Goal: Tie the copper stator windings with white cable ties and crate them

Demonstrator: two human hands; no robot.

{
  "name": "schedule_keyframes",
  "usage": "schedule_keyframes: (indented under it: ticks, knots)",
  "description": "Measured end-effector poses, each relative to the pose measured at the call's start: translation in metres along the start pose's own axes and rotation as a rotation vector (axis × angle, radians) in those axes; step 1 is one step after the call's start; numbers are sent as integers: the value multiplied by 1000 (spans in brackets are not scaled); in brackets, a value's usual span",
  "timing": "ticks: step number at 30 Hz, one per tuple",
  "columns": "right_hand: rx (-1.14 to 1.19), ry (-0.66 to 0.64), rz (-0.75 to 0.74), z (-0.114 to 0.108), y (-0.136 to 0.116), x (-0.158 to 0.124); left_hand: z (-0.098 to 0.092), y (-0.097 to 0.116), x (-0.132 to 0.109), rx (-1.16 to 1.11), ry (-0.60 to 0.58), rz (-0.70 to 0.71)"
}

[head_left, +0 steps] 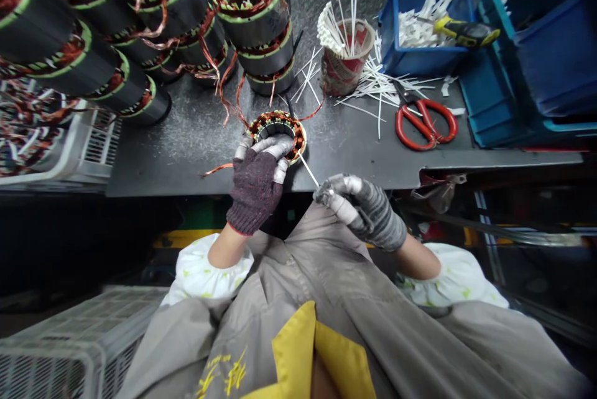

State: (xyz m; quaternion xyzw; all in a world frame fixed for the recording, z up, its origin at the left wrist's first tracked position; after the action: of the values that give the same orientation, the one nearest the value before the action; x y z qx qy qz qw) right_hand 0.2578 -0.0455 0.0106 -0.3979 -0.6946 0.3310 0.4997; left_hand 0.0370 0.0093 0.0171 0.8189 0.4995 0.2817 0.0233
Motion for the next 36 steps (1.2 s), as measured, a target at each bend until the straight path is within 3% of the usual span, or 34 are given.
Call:
schedule_keyframes:
  ticks: [4, 9, 14, 18, 21, 24, 30, 36]
  knots:
    - [1, -33, 48, -2, -1, -13, 0, -3, 1, 11, 7, 32]
    - [123, -59, 129, 16, 14, 17, 4, 2, 3, 9, 49, -34]
    - [433, 85, 507, 37, 24, 49, 7, 5, 4, -107, 159, -143]
    - [536, 133, 624, 42, 27, 52, 11, 4, 4, -90, 180, -76]
    - [484, 128, 612, 40, 29, 50, 15, 4, 2, -74, 251, -48]
    - [356, 96, 507, 39, 34, 54, 16, 5, 0, -87, 299, 16]
    - [62, 99, 226, 34, 45, 60, 9, 1, -3, -65, 199, 45]
    - [115, 155, 190, 26, 31, 52, 13, 4, -3, 15, 232, 71]
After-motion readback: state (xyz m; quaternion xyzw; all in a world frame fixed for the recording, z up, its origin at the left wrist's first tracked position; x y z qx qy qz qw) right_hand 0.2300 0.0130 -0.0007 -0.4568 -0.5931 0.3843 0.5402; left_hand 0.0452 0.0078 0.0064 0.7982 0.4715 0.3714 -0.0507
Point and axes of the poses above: each hand's wrist, its own x-axis towards the middle knuckle, its own z-axis out of the palm, y = z × x, the point moved 1 cm from there along x, towards the middle knuckle, and after that the axes turned 2 degrees about y, right-handed, at the moved point
